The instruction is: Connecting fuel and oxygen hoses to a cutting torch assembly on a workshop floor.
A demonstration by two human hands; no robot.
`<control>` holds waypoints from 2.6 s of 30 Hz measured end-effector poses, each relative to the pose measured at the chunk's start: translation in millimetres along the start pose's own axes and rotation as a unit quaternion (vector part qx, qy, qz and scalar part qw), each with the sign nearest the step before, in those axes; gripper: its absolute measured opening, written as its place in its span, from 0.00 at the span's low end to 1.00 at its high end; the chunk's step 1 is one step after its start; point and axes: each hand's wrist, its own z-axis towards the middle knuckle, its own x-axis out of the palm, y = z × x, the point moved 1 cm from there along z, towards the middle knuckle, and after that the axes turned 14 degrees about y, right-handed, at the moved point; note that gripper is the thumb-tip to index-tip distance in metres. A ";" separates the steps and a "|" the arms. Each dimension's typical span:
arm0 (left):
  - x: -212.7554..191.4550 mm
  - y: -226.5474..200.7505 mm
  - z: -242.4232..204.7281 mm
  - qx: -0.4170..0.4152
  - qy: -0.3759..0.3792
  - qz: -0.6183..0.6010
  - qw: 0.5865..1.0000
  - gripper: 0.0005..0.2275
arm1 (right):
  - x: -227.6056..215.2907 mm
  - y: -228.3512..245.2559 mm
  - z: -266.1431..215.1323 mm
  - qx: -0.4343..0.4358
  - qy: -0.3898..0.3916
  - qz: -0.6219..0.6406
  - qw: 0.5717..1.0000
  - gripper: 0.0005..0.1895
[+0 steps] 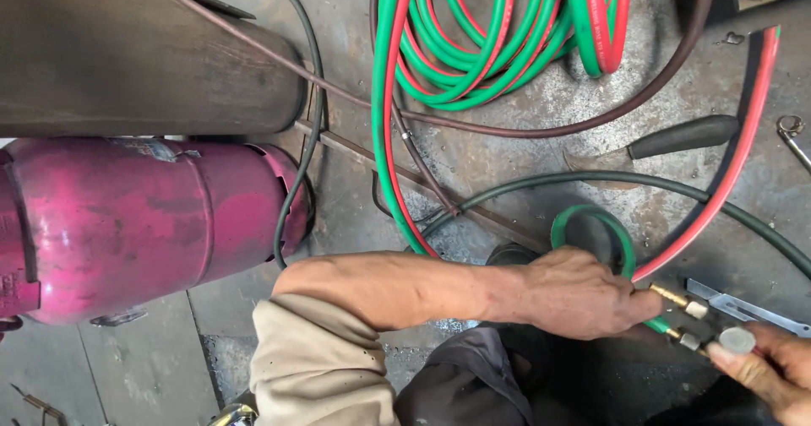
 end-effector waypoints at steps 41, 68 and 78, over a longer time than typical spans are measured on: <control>-119.0 -22.1 -26.0 0.073 -0.045 -0.058 0.995 0.15 | -133.1 204.6 -31.2 0.163 0.117 0.050 0.978 0.27; -123.6 -38.0 -12.2 0.002 -0.051 -0.028 0.998 0.14 | -124.8 255.4 -55.4 0.078 -0.214 -0.330 0.916 0.19; -106.3 -39.7 -15.3 0.031 -0.016 0.034 0.999 0.14 | -142.8 280.1 -51.4 0.232 0.022 -0.312 0.921 0.18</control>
